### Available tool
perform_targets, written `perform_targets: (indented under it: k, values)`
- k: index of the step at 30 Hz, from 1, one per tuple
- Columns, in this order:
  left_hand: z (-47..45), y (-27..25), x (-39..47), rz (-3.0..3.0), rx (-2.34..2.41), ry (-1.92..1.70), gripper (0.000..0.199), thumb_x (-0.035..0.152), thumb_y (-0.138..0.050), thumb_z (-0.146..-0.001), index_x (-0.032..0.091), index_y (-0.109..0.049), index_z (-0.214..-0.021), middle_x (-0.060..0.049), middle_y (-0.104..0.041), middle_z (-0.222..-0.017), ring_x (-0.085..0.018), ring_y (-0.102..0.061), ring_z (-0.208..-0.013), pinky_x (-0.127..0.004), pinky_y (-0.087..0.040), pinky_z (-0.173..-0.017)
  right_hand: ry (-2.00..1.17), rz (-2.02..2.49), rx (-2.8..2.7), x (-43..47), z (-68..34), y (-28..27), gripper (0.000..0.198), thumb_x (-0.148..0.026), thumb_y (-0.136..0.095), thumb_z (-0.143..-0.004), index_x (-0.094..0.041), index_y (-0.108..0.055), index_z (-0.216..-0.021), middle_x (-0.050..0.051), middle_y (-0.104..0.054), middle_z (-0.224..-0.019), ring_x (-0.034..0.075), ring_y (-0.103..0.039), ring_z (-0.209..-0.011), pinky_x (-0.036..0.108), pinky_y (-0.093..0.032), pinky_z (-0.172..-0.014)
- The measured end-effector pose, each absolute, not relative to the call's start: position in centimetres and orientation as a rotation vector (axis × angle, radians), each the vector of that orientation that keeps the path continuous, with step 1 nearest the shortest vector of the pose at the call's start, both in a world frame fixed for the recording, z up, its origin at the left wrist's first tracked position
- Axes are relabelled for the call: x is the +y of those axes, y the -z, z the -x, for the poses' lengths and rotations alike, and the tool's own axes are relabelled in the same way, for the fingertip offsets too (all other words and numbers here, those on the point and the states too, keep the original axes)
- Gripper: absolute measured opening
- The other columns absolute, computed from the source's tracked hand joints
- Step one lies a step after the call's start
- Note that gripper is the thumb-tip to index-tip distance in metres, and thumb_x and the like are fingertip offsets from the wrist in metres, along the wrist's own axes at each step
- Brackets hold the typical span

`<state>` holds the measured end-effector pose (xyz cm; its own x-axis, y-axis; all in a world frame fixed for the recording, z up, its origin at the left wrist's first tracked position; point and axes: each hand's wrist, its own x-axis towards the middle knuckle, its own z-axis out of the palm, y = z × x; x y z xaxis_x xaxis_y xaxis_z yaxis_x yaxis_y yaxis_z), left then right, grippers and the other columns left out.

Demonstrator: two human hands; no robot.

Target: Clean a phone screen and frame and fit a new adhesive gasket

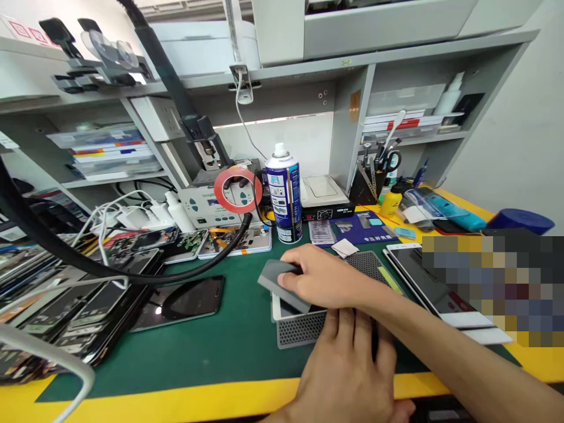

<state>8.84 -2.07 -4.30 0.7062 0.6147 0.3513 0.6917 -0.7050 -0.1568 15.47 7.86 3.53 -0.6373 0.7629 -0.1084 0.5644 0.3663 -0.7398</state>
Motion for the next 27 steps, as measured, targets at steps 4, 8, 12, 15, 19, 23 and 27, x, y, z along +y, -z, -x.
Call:
perform_targets:
  k: [4, 8, 12, 15, 19, 23, 27]
  values:
    - [-8.7, 3.7, -2.0, 2.593, -0.982, 0.387, 0.075, 0.062, -0.033, -0.099, 0.001, -0.05, -0.139, -0.032, -0.055, -0.141, -0.046, -0.051, -0.134, -0.053, -0.041, -0.107, -1.002, 1.178, -2.448, 9.1, -17.1, -4.2, 0.014, -0.027, -0.054, -0.085, -0.022, -0.046, -0.075, -0.001, -0.056, -0.074, 0.015, -0.045, -0.063, 0.027, -0.031, -0.054]
    - [-8.7, 3.5, -2.0, 2.591, -0.984, 0.379, 0.074, 0.062, -0.033, -0.098, 0.002, -0.052, -0.137, -0.034, -0.055, -0.14, -0.047, -0.052, -0.133, -0.054, -0.043, -0.107, -0.973, 1.108, -2.556, 9.7, -18.0, -4.2, 0.009, -0.02, -0.054, -0.083, -0.021, -0.05, -0.075, 0.001, -0.063, -0.079, 0.017, -0.052, -0.069, 0.027, -0.033, -0.058]
    - [-8.8, 3.4, -2.1, 2.595, -1.003, 0.394, 0.073, 0.061, -0.035, -0.098, 0.002, -0.053, -0.137, -0.033, -0.056, -0.141, -0.045, -0.053, -0.133, -0.054, -0.045, -0.107, -0.938, 1.066, -2.614, 10.0, -18.2, -4.2, 0.006, -0.016, -0.056, -0.082, -0.02, -0.056, -0.077, 0.002, -0.069, -0.084, 0.018, -0.055, -0.074, 0.026, -0.032, -0.058]
    - [-8.8, 3.5, -2.1, 2.597, -0.998, 0.41, 0.073, 0.062, -0.036, -0.097, 0.002, -0.055, -0.136, -0.033, -0.056, -0.14, -0.045, -0.053, -0.132, -0.054, -0.045, -0.106, -0.899, 1.087, -2.629, 10.1, -18.2, -4.2, 0.007, -0.016, -0.056, -0.081, -0.019, -0.057, -0.076, 0.003, -0.068, -0.08, 0.017, -0.054, -0.07, 0.027, -0.03, -0.056]
    - [-8.8, 3.8, -1.8, 2.572, -0.995, 0.438, 0.076, 0.065, -0.038, -0.095, 0.003, -0.055, -0.135, -0.032, -0.058, -0.139, -0.045, -0.055, -0.131, -0.054, -0.046, -0.105, -0.866, 1.131, -2.629, 10.1, -18.1, -4.0, 0.007, -0.016, -0.056, -0.081, -0.019, -0.058, -0.075, 0.002, -0.066, -0.075, 0.016, -0.052, -0.065, 0.026, -0.029, -0.055]
    - [-7.9, 3.5, -2.2, 2.501, -0.889, 0.583, 0.071, 0.066, -0.041, -0.094, 0.006, -0.061, -0.127, -0.024, -0.065, -0.134, -0.039, -0.056, -0.13, -0.049, -0.044, -0.109, -0.846, 1.168, -2.616, 10.1, -18.0, -3.7, 0.008, -0.015, -0.055, -0.08, -0.02, -0.059, -0.075, 0.001, -0.065, -0.072, 0.016, -0.051, -0.064, 0.026, -0.029, -0.055]
    - [-4.1, 1.6, -2.6, 2.507, -0.887, 1.016, 0.019, 0.028, -0.058, -0.09, 0.014, -0.068, -0.099, -0.007, -0.076, -0.099, -0.025, -0.068, -0.1, -0.042, -0.046, -0.107, -0.843, 1.153, -2.601, 10.1, -17.9, -3.4, 0.008, -0.013, -0.054, -0.077, -0.02, -0.057, -0.074, 0.001, -0.063, -0.074, 0.016, -0.051, -0.067, 0.026, -0.03, -0.057]
